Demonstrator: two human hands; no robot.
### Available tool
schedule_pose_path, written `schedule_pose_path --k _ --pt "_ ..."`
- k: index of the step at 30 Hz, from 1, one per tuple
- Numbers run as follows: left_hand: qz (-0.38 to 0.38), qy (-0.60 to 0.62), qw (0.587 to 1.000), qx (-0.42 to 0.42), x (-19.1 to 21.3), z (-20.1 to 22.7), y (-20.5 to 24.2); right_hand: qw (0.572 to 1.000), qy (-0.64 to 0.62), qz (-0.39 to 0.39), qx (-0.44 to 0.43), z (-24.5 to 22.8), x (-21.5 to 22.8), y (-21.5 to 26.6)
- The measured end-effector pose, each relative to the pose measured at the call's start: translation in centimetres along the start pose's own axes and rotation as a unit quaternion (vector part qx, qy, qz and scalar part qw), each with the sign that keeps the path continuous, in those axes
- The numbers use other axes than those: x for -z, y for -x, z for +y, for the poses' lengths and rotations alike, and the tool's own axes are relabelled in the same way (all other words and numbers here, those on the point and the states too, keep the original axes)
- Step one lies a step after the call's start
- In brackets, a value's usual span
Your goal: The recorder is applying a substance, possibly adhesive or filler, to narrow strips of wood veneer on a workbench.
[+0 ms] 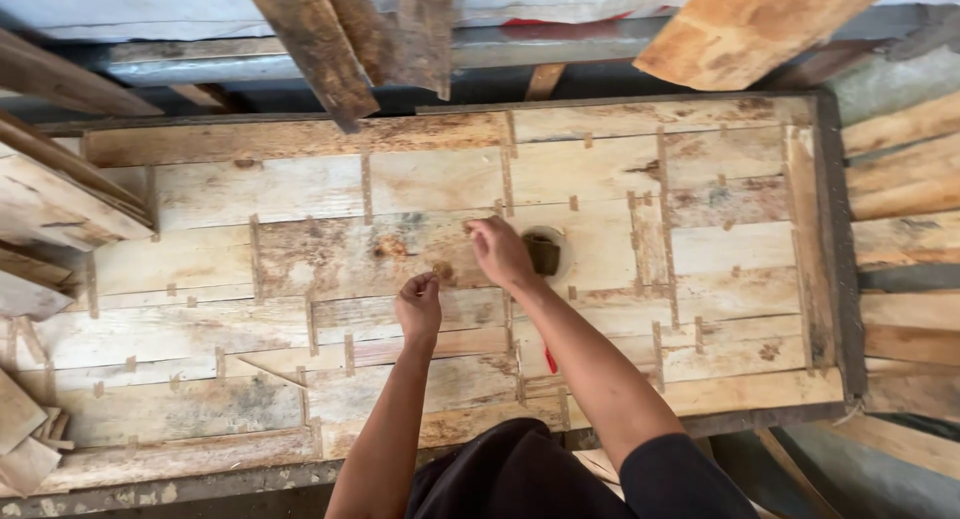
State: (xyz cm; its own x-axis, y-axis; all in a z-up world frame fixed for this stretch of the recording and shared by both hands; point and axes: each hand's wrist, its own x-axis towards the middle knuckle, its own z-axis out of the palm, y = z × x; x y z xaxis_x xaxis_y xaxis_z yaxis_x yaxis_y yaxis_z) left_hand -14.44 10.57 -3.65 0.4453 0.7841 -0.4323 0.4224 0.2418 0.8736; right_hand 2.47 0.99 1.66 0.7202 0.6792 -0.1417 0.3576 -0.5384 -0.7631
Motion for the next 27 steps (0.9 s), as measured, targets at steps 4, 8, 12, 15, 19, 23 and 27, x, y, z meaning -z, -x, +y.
schedule_pose_path --k 4,8,12,15,19,23,27 --pt "0.012 0.019 1.0 0.004 1.3 1.0 -1.3 0.993 0.082 0.033 0.081 -3.1 -2.7 -2.4" --pt "0.005 0.031 0.999 0.026 1.6 1.3 -3.8 0.984 0.167 -0.027 0.058 -3.3 -4.1 -3.7" --pt "0.003 -0.008 1.0 -0.01 0.1 2.0 -6.4 0.976 0.205 -0.035 0.059 -3.3 -4.3 -4.0" --pt "-0.013 -0.026 1.0 -0.012 -2.1 1.7 -9.0 0.987 0.15 -0.035 0.054 -2.2 -4.1 -5.1" --pt "0.002 -0.087 0.996 0.024 -3.4 1.9 -11.1 0.998 -0.001 -0.042 -0.04 2.9 -5.8 -8.0" --pt "0.014 -0.057 0.996 0.069 -3.6 2.0 -11.5 0.986 -0.091 -0.061 -0.128 1.9 -5.0 -9.3" --pt "0.003 0.044 0.988 0.149 -4.0 2.6 -12.0 0.986 -0.011 -0.045 -0.158 2.0 -6.0 -10.8"
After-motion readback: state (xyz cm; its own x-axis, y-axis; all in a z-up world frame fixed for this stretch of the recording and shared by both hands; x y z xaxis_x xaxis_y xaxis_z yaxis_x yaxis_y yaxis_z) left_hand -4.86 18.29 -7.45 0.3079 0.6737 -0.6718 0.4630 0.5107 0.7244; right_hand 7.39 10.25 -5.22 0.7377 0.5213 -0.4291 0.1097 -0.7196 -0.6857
